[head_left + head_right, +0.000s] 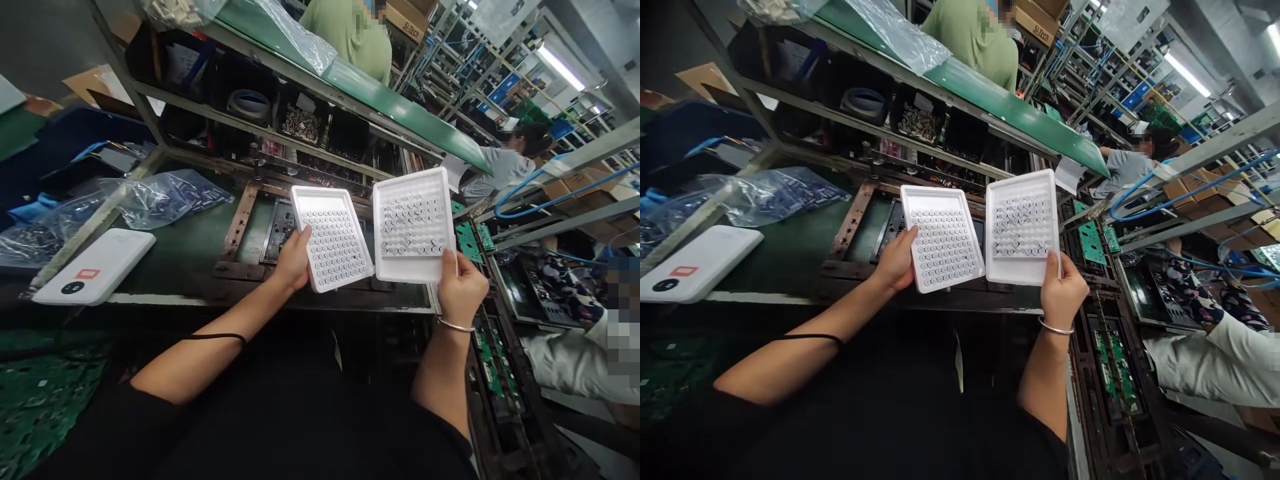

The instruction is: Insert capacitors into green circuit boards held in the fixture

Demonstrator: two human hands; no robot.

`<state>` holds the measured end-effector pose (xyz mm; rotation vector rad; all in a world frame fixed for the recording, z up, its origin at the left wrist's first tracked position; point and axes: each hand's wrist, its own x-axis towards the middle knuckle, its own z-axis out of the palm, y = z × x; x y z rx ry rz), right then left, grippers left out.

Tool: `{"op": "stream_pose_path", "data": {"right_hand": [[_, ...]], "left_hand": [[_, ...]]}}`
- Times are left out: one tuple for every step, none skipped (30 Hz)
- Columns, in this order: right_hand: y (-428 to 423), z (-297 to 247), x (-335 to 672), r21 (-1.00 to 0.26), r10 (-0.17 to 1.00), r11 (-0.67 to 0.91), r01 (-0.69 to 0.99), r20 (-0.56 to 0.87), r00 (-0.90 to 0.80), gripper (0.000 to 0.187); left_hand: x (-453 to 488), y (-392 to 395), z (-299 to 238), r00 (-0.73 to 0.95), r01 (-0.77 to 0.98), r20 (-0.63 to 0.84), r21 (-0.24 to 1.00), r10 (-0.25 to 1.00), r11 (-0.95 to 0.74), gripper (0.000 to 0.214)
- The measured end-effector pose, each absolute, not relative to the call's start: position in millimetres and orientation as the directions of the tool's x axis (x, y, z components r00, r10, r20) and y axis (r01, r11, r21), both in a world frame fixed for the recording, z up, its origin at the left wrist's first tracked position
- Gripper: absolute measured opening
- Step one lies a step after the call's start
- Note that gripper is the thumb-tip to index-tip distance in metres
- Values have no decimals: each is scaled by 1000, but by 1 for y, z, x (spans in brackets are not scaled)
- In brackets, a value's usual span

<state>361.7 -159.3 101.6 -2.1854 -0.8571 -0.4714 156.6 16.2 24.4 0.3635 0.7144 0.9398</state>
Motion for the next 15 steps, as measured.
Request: {"op": "stream_pose_path", "data": {"right_hand": [[-152,112,354,-415,457,-521,746,603,654,58],[-145,121,346,-336,483,-536,775,631,607,55],[-138,127,339,-263,505,-554,790,648,570,52],[-132,131,332,-194,527,-572,797,658,539,49],[-126,133,325,-130,543,-589,797,667,510,48],[-121,134,320,-71,558,-601,796,675,482,47],[-118,133,314,-17,574,-605,796,684,451,47],[-115,132,309,32,593,-601,798,688,418,48],[-112,130,303,78,616,-589,805,688,384,48],[-110,127,297,118,642,-569,814,682,349,48],[-109,124,291,153,672,-541,827,670,316,48],[-107,121,283,181,702,-507,843,653,283,48],[-106,117,275,200,730,-470,860,635,251,47],[-105,113,267,216,758,-428,878,615,218,47],[-104,109,258,228,782,-385,894,595,185,47]], "left_hand": [[161,15,23,384,-618,-389,566,838,546,12],[165,13,21,377,-629,-382,563,844,536,11],[168,12,19,369,-637,-377,563,850,526,10],[171,11,18,360,-643,-373,565,855,517,10],[172,10,17,351,-649,-369,567,861,508,10],[172,10,16,345,-653,-365,569,865,500,10],[172,9,16,346,-657,-357,568,868,495,11],[171,9,16,352,-660,-346,566,869,493,12],[171,9,16,360,-664,-335,564,871,491,13],[170,8,16,365,-667,-324,563,873,488,14],[170,8,17,367,-669,-317,563,874,485,14],[170,8,17,366,-671,-315,563,876,483,14],[170,8,17,362,-675,-317,560,877,481,14],[171,8,17,361,-680,-319,553,876,481,14],[172,8,17,361,-687,-322,543,875,483,14]]}}
